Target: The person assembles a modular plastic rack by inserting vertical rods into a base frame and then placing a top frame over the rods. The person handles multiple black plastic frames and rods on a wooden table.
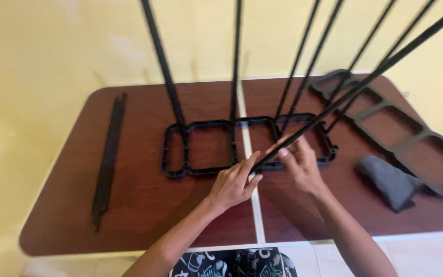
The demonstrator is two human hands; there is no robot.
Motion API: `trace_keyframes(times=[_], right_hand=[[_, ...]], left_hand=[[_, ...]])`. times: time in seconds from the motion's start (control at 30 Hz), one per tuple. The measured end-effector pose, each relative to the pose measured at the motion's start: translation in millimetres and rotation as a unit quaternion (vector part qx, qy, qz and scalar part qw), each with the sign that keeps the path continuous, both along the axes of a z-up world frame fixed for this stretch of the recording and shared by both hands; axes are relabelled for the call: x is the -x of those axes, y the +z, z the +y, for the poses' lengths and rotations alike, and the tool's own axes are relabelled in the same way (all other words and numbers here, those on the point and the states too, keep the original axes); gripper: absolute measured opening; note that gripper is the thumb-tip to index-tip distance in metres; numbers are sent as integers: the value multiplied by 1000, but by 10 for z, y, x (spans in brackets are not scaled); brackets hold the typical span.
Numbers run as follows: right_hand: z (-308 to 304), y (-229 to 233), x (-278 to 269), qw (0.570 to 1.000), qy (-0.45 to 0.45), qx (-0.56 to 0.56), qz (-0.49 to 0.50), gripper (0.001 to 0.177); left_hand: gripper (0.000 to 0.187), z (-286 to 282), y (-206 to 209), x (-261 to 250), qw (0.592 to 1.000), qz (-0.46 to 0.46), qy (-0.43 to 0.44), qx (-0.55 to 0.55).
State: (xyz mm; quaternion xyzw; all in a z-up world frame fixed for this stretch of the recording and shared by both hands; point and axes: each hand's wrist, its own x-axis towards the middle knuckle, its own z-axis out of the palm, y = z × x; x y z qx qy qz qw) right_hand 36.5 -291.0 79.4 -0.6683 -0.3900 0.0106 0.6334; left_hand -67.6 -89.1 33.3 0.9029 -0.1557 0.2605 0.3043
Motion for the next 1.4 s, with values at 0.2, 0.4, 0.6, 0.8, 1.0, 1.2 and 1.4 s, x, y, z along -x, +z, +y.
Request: trace_keyframes(times=[0.2,0.4,0.6,0.8,1.0,1.2,1.4], right_hand=[[-740,97,-573,958,-267,62,-83,21],[-1191,-64,-1010,913,-367,86,-156,24],[-1418,-296,-1299,876,-450,79,-155,24],[-1390,-393,-1328,889,-439,22,-125,23],[-1379,-354,-1276,885,-441,36,-143,23],[-1355,-366,-1202,900,-413,20,-141,25],[-1353,-340,-1175,901,-414,32,-128,26]], left_hand=[[81,-240,-260,-420,991,96,-14,-97],[81,-364,-374,-650,972,130,4,-196],[82,-397,-386,-718,958,166,1,-234],[77,-390,-472,-775,955,181,-3,-236],[77,-367,-552,-808,962,147,-2,-229],[76,-370,-570,-806,964,142,-3,-223],[77,-366,-604,-792,967,131,1,-217]])
